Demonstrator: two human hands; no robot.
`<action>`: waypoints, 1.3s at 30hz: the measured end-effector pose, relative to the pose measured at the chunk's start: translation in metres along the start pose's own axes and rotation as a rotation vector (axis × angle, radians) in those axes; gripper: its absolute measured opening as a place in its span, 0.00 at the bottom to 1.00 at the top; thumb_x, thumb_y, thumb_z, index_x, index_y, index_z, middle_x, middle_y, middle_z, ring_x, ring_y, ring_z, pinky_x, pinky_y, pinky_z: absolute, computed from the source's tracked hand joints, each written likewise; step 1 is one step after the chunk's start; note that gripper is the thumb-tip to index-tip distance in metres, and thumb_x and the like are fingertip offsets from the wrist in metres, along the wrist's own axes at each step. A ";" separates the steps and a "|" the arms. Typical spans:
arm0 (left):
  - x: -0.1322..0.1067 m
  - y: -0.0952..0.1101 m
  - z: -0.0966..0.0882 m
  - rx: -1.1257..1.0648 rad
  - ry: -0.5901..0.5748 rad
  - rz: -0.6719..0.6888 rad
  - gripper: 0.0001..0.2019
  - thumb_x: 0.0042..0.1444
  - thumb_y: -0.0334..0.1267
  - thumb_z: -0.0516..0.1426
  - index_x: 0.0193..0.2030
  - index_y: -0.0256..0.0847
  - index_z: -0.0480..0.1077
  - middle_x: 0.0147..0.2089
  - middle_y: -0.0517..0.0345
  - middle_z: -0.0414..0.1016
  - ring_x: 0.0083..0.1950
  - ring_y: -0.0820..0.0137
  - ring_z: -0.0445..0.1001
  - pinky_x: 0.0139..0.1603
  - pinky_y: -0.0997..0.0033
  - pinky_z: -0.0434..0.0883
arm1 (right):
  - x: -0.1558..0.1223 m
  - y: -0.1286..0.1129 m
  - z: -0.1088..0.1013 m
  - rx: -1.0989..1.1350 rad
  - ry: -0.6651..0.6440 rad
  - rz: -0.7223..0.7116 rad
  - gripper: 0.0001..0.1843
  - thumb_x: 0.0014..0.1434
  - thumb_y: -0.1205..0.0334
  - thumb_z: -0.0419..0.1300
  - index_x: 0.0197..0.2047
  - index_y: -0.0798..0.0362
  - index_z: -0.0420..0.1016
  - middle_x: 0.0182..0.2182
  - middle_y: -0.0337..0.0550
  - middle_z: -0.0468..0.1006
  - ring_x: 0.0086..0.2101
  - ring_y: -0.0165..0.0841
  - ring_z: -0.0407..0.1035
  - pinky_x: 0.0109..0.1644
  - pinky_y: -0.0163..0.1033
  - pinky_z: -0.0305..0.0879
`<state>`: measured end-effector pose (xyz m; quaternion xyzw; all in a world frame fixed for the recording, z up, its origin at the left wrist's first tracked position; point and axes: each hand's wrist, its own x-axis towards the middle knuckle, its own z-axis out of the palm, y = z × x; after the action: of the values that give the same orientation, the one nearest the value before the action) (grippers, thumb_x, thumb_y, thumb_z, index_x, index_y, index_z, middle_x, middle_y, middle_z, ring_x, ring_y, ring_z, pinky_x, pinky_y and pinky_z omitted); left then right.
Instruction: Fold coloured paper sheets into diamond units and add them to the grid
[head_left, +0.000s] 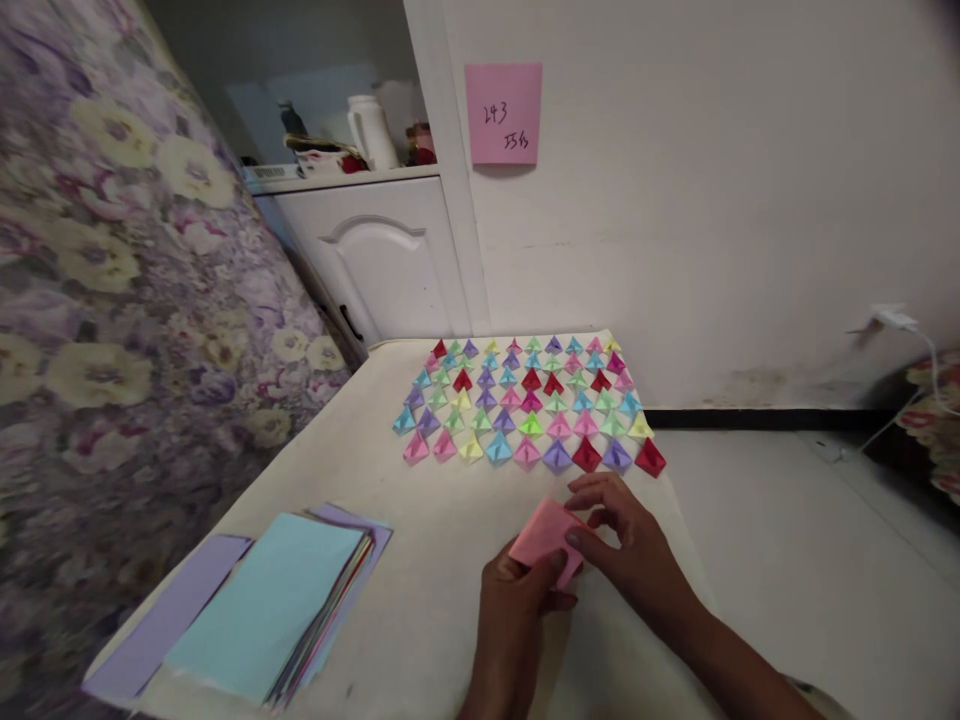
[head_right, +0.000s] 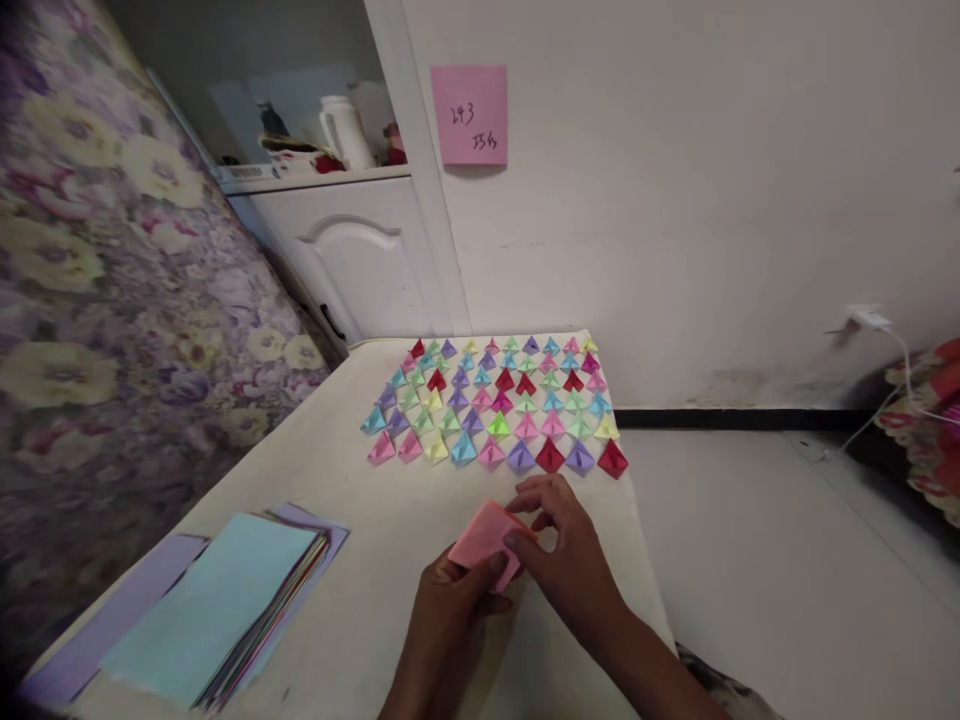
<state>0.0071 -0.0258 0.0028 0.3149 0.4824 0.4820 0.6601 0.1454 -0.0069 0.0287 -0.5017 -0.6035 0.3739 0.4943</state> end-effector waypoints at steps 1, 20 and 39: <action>0.000 0.000 0.000 -0.002 -0.001 0.005 0.15 0.46 0.38 0.61 0.40 0.33 0.75 0.35 0.50 0.78 0.34 0.68 0.74 0.25 0.77 0.69 | 0.000 0.000 0.000 0.014 0.000 0.002 0.07 0.48 0.68 0.58 0.33 0.51 0.71 0.42 0.42 0.68 0.40 0.35 0.65 0.39 0.39 0.65; 0.002 0.003 -0.002 -0.037 0.019 -0.023 0.16 0.44 0.39 0.63 0.39 0.31 0.75 0.36 0.47 0.78 0.34 0.67 0.74 0.25 0.76 0.70 | -0.002 0.000 0.001 0.006 -0.035 0.067 0.06 0.47 0.69 0.59 0.31 0.51 0.70 0.45 0.41 0.66 0.35 0.31 0.66 0.39 0.38 0.65; -0.003 0.005 -0.002 0.161 0.010 0.080 0.11 0.47 0.43 0.60 0.27 0.34 0.75 0.18 0.63 0.64 0.20 0.78 0.55 0.21 0.78 0.53 | -0.004 -0.003 0.001 0.084 -0.142 0.047 0.06 0.50 0.70 0.58 0.29 0.50 0.75 0.45 0.41 0.69 0.46 0.37 0.64 0.49 0.40 0.60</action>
<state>0.0030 -0.0272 0.0075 0.3835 0.5100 0.4693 0.6104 0.1442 -0.0113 0.0307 -0.4669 -0.6087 0.4451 0.4619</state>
